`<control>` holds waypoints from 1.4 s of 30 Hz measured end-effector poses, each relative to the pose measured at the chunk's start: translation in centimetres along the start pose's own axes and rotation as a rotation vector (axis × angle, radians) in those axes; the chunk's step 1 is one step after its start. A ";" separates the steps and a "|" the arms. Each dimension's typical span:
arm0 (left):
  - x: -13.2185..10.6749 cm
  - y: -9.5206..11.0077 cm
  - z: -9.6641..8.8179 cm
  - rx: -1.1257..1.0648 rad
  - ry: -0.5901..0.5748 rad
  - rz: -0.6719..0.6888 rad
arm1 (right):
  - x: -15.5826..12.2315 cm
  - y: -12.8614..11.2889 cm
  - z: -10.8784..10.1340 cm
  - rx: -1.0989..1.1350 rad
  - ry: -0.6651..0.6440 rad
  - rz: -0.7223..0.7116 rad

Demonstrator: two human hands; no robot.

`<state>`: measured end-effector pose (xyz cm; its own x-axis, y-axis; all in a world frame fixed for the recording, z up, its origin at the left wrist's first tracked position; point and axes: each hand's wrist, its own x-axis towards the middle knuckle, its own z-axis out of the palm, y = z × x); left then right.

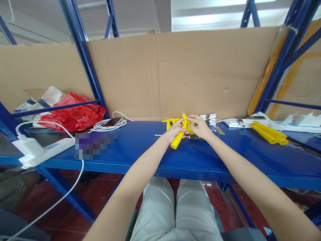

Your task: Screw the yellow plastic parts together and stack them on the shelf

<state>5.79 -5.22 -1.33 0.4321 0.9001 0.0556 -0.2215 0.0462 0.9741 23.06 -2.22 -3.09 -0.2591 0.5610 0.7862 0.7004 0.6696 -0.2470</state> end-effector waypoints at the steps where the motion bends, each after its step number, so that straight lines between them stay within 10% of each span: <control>1: 0.0 0.0 -0.1 -0.008 0.008 0.002 | -0.1 0.1 0.1 -0.008 -0.021 -0.001; 22: 0.2 -0.1 -0.1 -0.022 0.138 -0.019 | -0.4 -0.3 -0.8 -0.255 -0.497 0.184; 36: 1.3 -0.2 -1.3 -0.091 0.312 -0.026 | -1.2 3.0 -5.4 -0.233 -0.763 0.137; 42: 1.4 -0.2 -1.4 -0.114 0.353 -0.007 | -0.5 1.2 -5.9 -0.174 -0.780 0.326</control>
<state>5.25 -3.39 -1.74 0.1105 0.9927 -0.0490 -0.3242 0.0826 0.9424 27.92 -4.59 -0.44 -0.3652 0.9289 0.0619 0.8946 0.3685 -0.2529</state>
